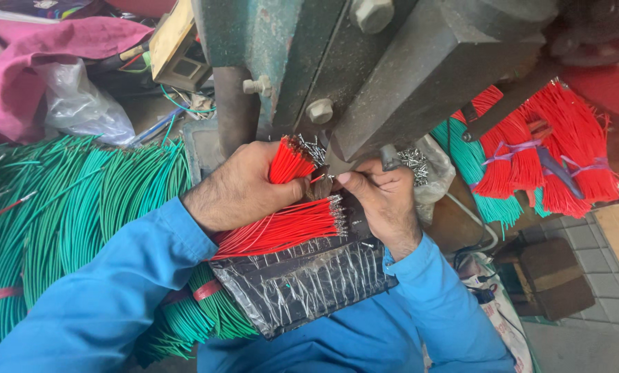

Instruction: The person repeatedly inserts red insulated wires into a press machine and crimps metal terminals onto their ends. The operator holds a bundle of wires in the left hand and feeds them one by one into the tool, then releases the finished wires onto a tray.

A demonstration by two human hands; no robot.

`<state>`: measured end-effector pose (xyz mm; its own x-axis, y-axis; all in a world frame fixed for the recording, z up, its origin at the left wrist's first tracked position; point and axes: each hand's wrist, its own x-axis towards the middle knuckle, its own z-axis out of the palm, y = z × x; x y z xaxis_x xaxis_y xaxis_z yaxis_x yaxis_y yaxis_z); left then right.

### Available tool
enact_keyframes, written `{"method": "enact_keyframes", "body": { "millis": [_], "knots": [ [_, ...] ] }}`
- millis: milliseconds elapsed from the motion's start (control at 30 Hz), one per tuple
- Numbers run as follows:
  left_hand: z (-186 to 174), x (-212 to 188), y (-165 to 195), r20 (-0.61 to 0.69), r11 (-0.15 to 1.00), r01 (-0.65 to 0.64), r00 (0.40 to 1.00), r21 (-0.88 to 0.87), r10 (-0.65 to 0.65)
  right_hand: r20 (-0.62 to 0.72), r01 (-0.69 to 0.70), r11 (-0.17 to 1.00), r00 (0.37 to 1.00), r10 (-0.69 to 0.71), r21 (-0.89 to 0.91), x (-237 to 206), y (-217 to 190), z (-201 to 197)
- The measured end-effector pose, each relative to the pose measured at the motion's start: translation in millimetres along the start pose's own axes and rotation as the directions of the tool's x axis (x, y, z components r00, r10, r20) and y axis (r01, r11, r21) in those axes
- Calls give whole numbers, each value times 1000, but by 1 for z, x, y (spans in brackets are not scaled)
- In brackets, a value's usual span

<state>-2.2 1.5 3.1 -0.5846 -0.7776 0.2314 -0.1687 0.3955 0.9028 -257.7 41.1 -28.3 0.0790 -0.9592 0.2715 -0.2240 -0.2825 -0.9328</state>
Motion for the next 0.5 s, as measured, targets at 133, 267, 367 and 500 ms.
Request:
{"method": "enact_keyframes", "body": {
  "millis": [133,267,367,500],
  "knots": [
    [1,0,-2,-10,999,-18,1000,-29,17,13,7,1000,1000,-7,-1,1,-1,2],
    [1,0,-3,-12,999,0,1000,-42,-1,21,29,998,999,-30,55,2,-3,3],
    [3,2,-6,4,995,-14,1000,-97,14,9,40,997,999,-41,66,2,-5,5],
    [2,3,-7,0,993,-16,1000,-117,16,33,59,998,998,-58,-30,1,-7,8]
  ]
}}
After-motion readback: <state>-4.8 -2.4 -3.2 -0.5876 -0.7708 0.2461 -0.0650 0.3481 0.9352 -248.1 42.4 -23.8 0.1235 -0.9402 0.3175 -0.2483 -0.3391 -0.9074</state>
